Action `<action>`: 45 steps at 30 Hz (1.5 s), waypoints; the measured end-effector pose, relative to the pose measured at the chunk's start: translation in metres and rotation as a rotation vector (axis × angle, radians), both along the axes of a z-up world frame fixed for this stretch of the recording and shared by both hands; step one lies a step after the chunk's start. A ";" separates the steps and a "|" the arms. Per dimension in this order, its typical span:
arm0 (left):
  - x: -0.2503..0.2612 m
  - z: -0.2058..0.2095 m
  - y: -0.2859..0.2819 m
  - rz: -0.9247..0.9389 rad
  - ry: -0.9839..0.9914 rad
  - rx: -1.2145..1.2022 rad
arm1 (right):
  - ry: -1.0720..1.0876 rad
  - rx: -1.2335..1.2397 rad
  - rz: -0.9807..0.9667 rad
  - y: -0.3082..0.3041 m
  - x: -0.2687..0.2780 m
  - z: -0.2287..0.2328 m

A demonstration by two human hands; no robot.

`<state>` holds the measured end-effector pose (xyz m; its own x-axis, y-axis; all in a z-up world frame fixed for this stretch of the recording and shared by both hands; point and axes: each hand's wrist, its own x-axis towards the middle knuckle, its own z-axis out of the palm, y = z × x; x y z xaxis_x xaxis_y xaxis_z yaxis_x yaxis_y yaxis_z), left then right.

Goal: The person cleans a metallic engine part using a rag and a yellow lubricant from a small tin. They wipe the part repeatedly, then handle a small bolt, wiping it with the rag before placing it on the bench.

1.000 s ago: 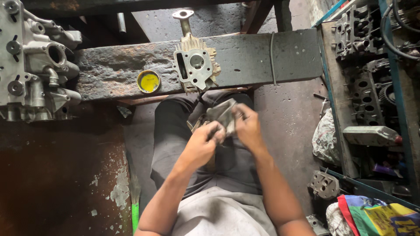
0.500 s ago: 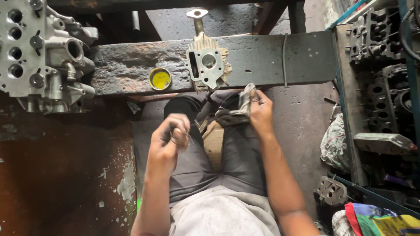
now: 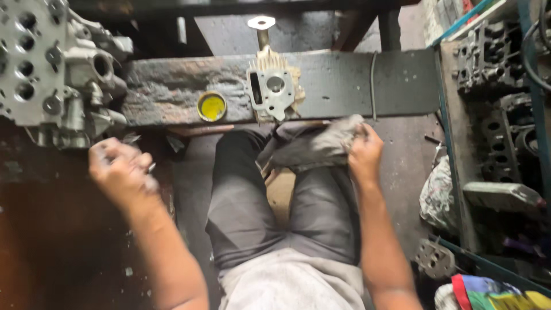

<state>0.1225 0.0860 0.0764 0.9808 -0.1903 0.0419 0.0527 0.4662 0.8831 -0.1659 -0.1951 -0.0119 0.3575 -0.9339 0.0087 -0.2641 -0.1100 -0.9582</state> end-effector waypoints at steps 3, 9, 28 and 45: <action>0.014 -0.042 0.044 -0.093 -0.178 0.524 | -0.226 0.189 0.070 -0.008 -0.021 -0.010; 0.038 -0.103 0.067 -0.430 -0.206 1.233 | -0.401 0.396 0.184 0.019 0.001 -0.015; 0.091 -0.100 0.084 -0.613 -0.491 1.401 | -0.345 0.565 0.350 0.040 0.007 0.016; 0.076 -0.092 0.071 -0.508 -0.347 1.534 | -0.444 0.632 0.404 0.041 0.000 -0.002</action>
<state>0.1985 0.1572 -0.0151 0.7942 -0.5362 -0.2860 -0.3677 -0.7987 0.4763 -0.1659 -0.1545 -0.0137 0.7491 -0.6130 -0.2511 0.0926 0.4723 -0.8766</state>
